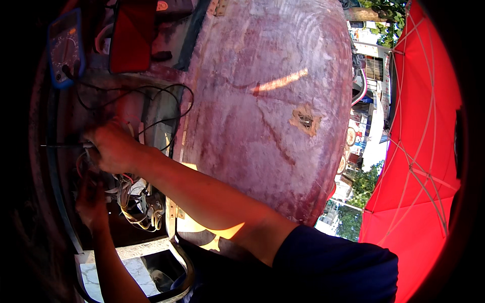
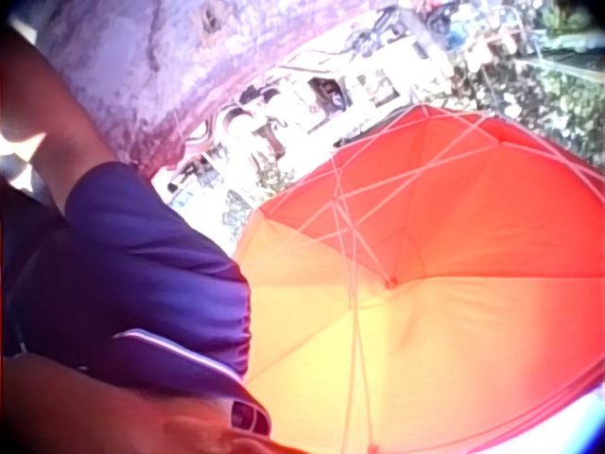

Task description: The person works on a tangle of wires inside a compartment, using pliers to strip insulation and a multimeter to test connections. They repeatedly probe and adjust the wires throughout the clip.

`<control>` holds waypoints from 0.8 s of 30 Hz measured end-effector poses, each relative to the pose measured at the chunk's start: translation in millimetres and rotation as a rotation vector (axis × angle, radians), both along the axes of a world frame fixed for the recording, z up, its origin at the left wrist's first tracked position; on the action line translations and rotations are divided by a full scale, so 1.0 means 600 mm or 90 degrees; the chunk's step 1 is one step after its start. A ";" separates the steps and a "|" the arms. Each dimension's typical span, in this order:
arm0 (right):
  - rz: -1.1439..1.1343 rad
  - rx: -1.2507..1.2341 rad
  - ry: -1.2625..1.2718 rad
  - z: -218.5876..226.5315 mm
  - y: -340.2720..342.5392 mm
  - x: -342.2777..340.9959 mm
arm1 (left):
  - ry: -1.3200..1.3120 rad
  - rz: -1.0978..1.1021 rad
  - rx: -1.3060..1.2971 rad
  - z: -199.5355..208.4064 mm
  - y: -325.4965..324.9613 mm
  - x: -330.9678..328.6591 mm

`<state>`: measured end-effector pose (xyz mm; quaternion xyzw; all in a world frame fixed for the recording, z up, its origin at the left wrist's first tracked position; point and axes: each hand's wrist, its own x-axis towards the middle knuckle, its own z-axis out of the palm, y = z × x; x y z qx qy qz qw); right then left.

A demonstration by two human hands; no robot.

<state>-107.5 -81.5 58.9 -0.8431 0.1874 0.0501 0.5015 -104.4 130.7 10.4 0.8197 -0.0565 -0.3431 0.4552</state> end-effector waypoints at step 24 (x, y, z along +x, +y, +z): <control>-0.126 0.033 0.026 0.117 -0.068 -0.020 | 0.386 0.242 0.055 0.018 -0.014 0.012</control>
